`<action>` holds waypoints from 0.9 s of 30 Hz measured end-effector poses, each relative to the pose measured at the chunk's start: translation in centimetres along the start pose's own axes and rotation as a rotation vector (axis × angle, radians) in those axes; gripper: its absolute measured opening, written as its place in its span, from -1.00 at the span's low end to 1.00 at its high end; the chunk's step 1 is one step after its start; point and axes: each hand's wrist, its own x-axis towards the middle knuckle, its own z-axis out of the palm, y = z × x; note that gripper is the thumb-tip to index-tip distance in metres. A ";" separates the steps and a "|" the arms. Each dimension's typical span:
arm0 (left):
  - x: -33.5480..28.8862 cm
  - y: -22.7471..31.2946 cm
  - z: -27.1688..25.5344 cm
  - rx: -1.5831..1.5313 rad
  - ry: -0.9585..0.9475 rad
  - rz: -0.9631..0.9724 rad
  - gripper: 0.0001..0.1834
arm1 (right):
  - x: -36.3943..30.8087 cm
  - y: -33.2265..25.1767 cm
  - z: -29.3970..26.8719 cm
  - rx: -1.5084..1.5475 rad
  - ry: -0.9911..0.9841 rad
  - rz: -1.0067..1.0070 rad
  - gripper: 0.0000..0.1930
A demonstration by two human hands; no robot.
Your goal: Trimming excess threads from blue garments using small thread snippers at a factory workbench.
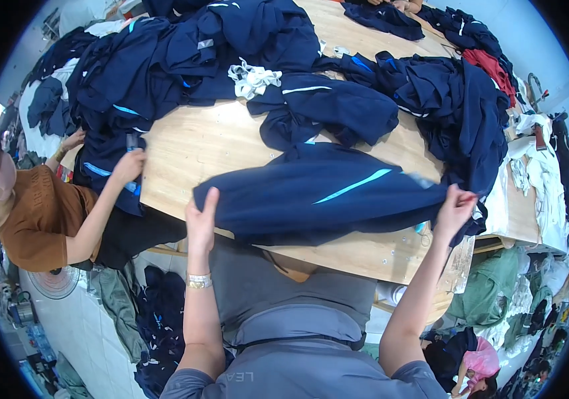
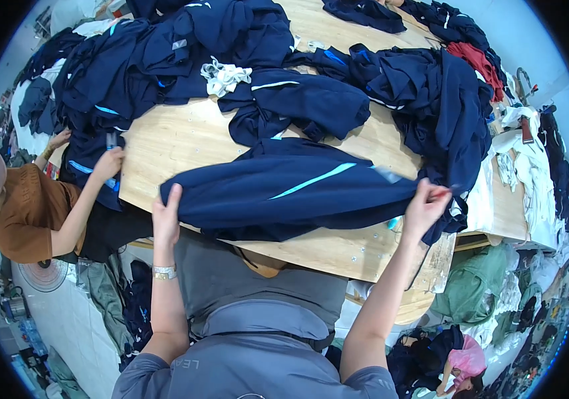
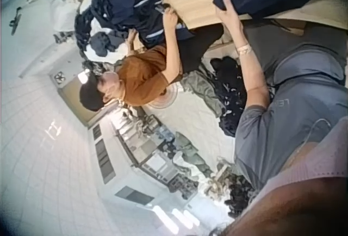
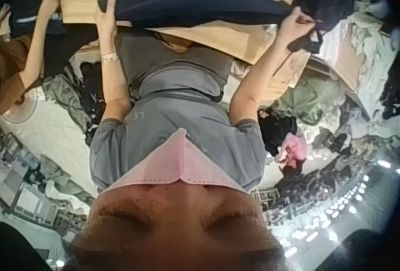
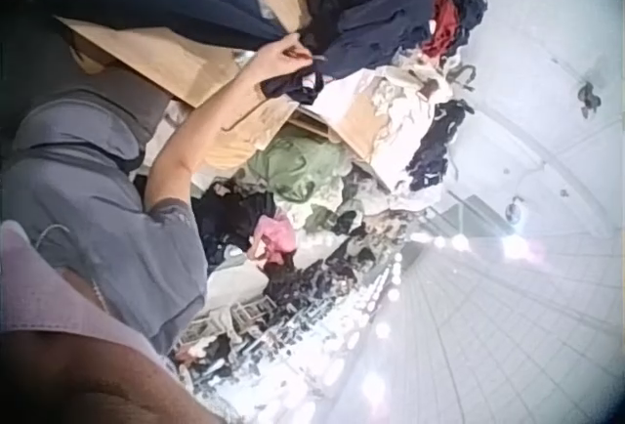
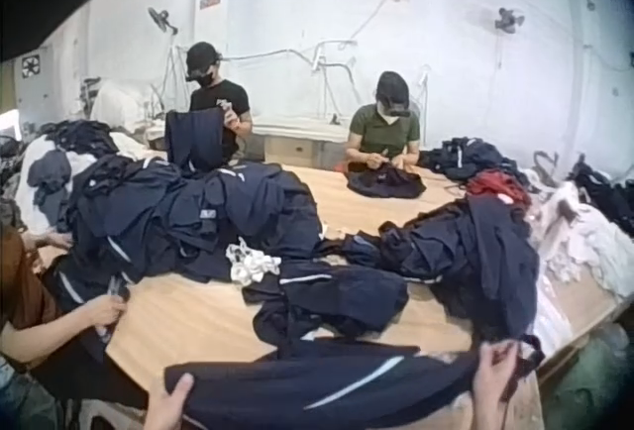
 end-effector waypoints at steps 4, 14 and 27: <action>-0.2 -1.4 -0.3 0.178 -0.001 -0.003 -0.66 | -5.2 4.1 -2.6 -0.631 -0.400 0.187 -0.77; -0.1 -1.0 -0.7 0.239 -0.044 -0.027 -0.56 | -4.3 2.8 4.9 -0.329 -0.429 -0.027 -0.72; -1.2 4.1 8.4 1.293 -0.246 0.661 -0.63 | -12.7 -7.2 13.9 0.337 -0.876 0.312 -0.76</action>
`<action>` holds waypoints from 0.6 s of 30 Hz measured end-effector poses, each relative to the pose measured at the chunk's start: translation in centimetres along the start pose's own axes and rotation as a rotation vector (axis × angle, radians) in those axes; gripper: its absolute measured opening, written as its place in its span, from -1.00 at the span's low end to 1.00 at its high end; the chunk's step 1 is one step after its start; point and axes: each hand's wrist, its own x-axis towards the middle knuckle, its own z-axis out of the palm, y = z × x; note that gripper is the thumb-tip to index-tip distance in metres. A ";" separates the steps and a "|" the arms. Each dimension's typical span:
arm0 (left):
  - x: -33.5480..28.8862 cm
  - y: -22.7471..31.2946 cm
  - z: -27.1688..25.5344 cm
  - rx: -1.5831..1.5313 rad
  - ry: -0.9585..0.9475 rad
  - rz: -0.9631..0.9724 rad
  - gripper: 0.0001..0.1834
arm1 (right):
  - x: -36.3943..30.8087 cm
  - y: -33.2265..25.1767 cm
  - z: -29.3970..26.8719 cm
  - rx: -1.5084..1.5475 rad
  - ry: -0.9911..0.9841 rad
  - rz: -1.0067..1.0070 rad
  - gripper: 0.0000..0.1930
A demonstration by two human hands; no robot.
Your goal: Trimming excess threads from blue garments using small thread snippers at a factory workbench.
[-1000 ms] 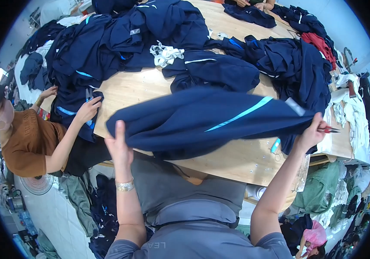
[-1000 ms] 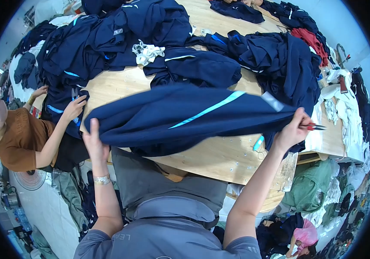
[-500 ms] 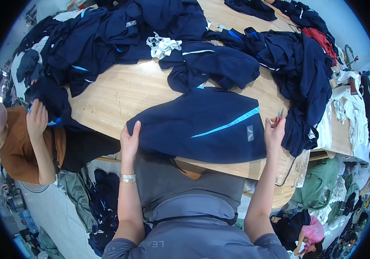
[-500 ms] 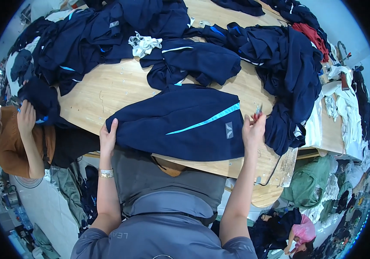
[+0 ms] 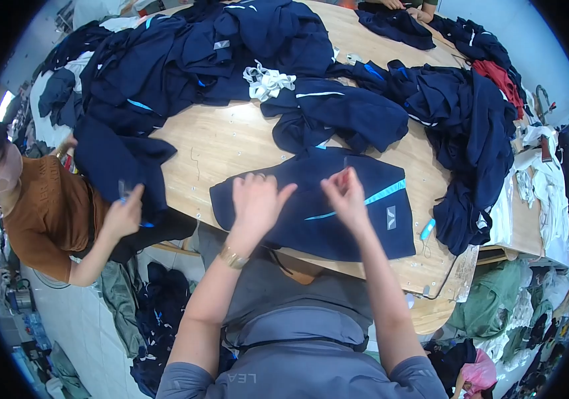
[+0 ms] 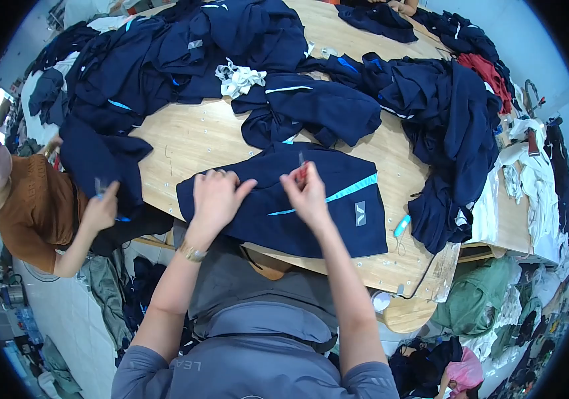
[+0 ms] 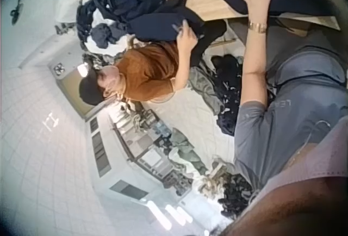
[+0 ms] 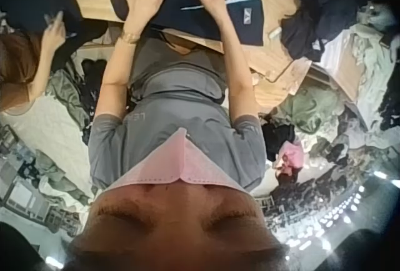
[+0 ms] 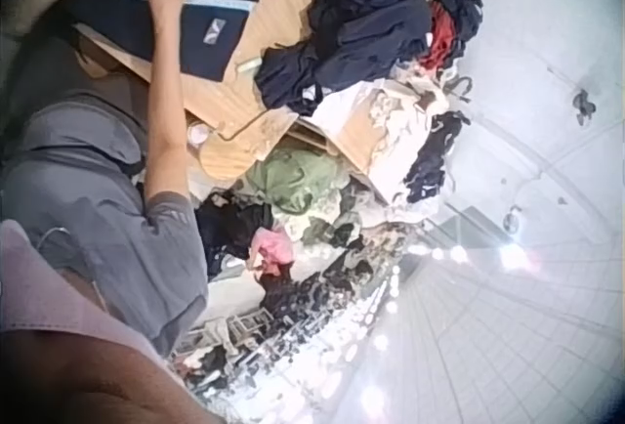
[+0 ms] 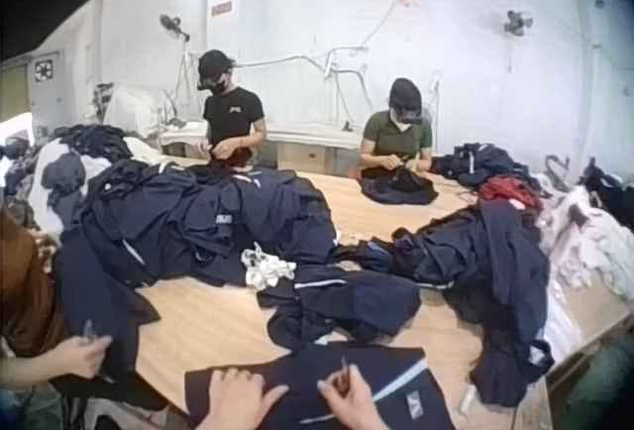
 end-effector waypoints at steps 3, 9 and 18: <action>0.4 0.1 2.0 0.210 -0.305 0.038 -0.65 | -2.8 -0.2 1.7 0.083 -0.017 0.038 -0.77; -0.1 -1.0 0.7 -1.212 -0.380 -0.238 -0.76 | -6.6 -2.3 0.3 0.227 0.064 0.109 -0.77; -3.0 0.4 -1.1 -1.736 -0.400 -0.270 -0.73 | -7.1 -5.0 0.3 -0.378 0.030 -0.073 -0.63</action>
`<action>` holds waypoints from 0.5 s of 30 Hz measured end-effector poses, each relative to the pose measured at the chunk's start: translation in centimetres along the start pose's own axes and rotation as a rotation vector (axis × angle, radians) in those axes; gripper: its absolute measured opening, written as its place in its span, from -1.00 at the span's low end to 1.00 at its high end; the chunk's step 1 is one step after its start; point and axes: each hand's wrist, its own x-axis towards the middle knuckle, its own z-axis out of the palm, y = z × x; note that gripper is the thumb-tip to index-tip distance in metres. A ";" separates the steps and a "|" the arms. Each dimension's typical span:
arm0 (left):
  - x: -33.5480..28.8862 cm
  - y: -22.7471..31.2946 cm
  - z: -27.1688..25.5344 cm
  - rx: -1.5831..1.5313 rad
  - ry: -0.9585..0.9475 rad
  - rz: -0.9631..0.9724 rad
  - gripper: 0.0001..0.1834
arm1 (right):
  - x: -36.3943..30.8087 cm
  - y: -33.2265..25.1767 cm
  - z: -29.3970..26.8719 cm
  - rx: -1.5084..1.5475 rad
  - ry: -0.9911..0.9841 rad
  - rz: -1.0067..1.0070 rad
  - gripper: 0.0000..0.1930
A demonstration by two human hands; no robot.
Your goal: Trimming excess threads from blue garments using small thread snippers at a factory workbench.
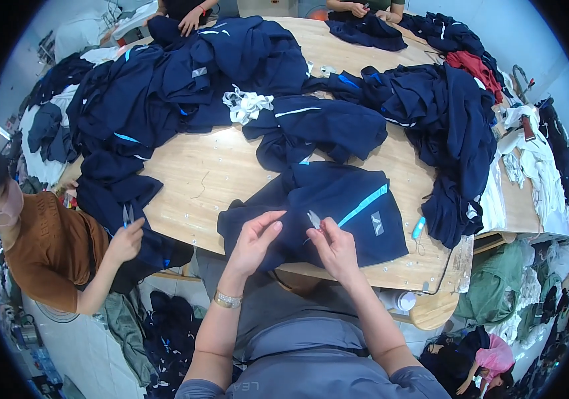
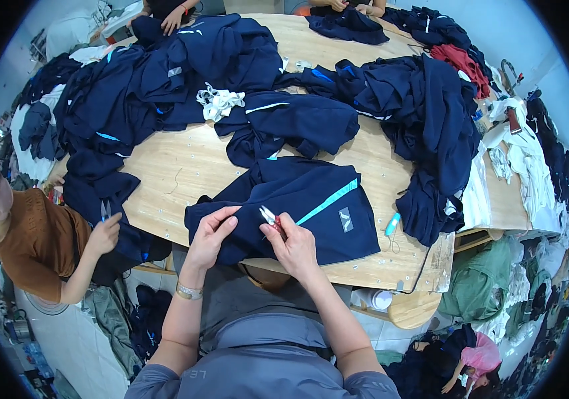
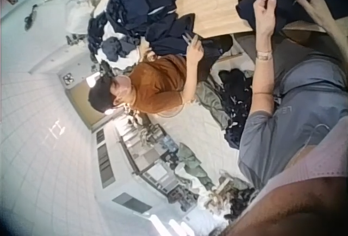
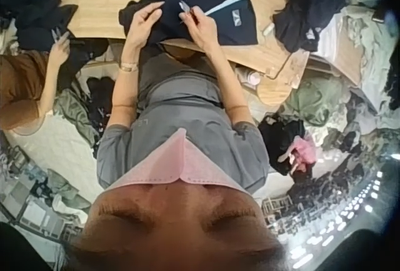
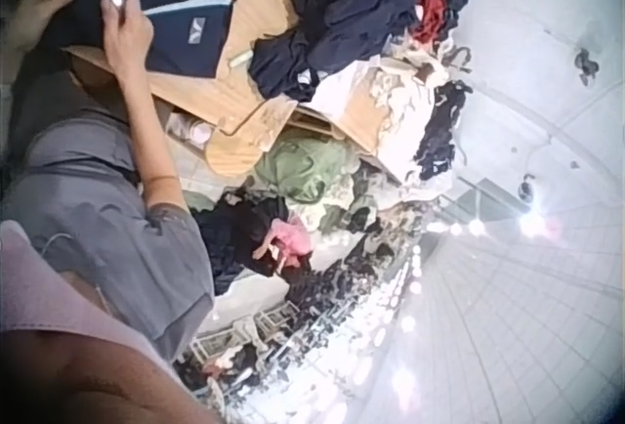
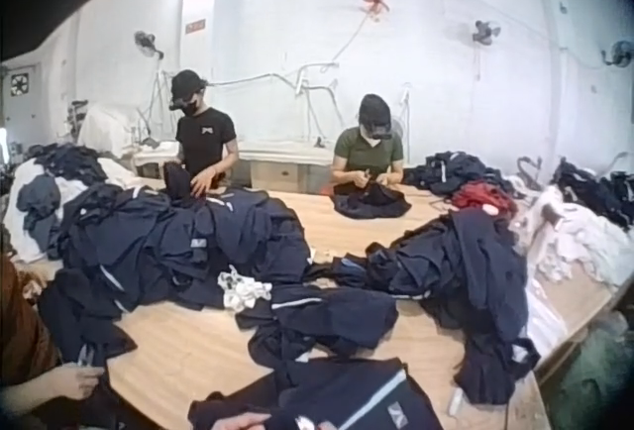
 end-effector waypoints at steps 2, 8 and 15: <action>-0.4 -0.3 0.1 0.212 0.051 0.105 -0.73 | -0.2 0.1 0.3 -0.080 0.000 -0.034 -0.63; -0.8 -0.7 0.6 0.515 0.073 0.288 -0.75 | -0.5 -0.6 0.1 -0.256 -0.011 -0.104 -0.62; -1.1 -0.3 1.5 0.612 0.097 0.353 -0.77 | -0.3 -1.0 -0.2 -0.286 -0.004 -0.108 -0.65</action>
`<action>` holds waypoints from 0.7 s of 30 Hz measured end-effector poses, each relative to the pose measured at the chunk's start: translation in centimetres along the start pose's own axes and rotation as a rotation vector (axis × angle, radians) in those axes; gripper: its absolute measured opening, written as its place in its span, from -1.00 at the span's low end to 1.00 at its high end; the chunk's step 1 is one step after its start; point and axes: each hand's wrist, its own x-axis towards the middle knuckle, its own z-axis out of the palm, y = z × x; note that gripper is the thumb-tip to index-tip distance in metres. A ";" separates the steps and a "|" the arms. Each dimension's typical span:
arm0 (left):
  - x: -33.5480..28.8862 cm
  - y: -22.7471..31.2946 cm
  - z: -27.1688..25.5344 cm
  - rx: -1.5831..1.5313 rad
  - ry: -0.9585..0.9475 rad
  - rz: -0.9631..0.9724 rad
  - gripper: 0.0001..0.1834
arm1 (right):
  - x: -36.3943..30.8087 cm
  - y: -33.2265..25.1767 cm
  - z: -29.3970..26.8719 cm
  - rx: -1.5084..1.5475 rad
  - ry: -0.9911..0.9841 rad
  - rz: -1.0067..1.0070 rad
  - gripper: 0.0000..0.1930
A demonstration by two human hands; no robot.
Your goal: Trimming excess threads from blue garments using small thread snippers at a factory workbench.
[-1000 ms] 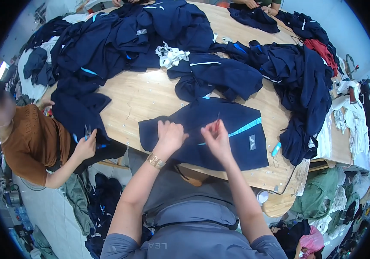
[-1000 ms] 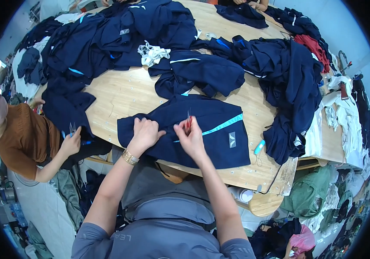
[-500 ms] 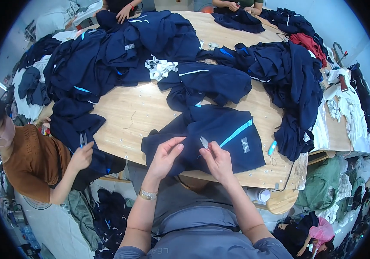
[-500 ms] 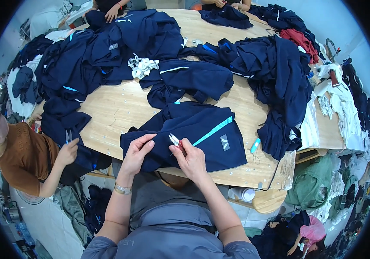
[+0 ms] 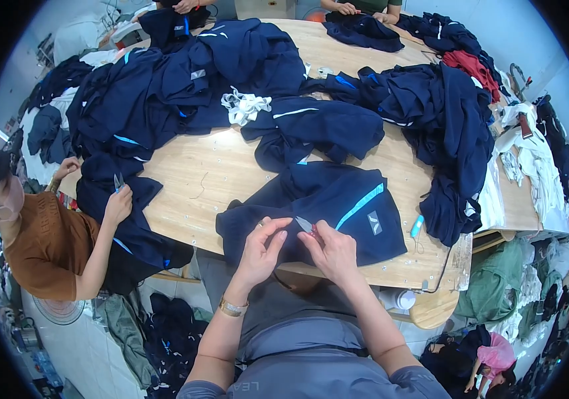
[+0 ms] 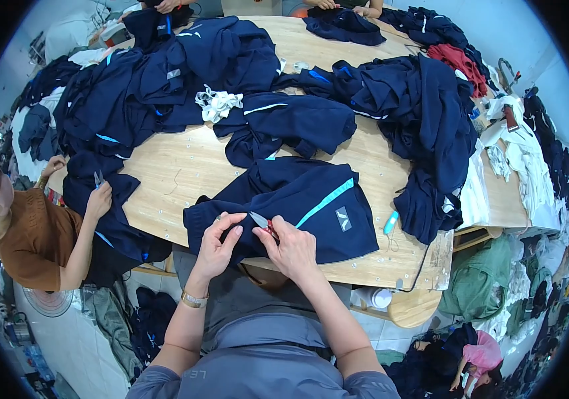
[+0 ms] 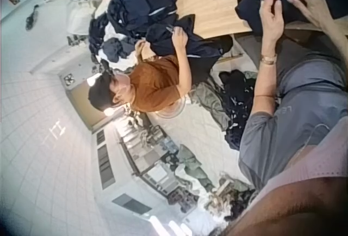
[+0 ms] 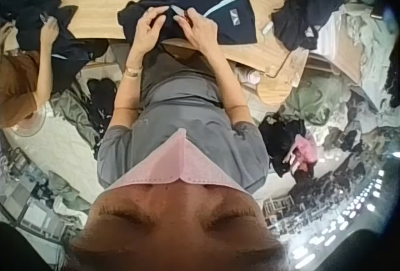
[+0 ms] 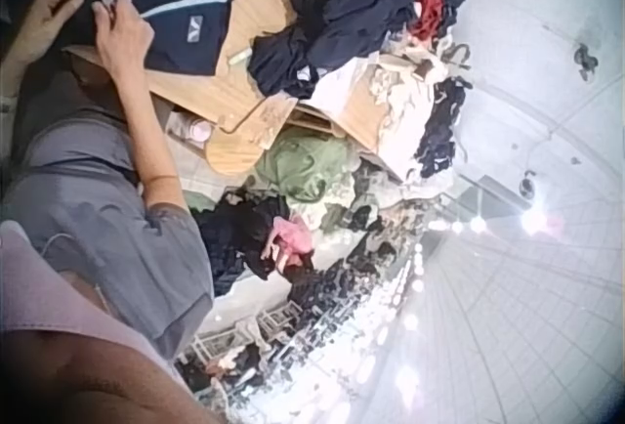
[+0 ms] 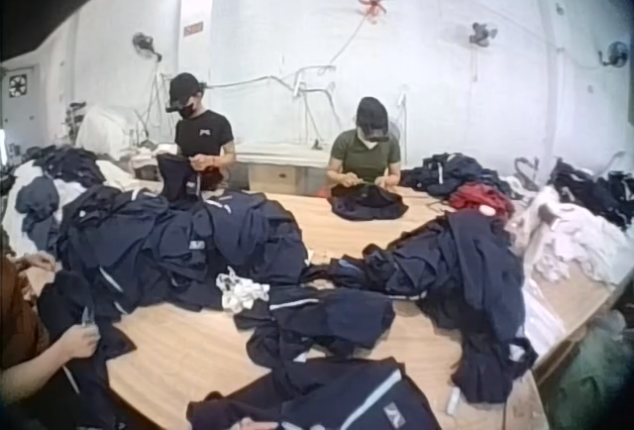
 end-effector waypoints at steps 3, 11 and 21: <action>-0.2 0.1 -0.2 0.077 -0.006 0.006 -0.77 | 0.2 0.4 -0.2 -0.007 0.001 0.027 -0.62; -1.4 3.9 -5.0 0.062 -0.758 -0.036 -0.78 | 5.4 9.6 -1.6 0.148 0.303 0.270 -0.65; -0.2 -8.7 -8.1 0.472 0.000 -0.203 -0.44 | 12.0 11.8 2.0 -0.187 -0.083 -0.045 -0.62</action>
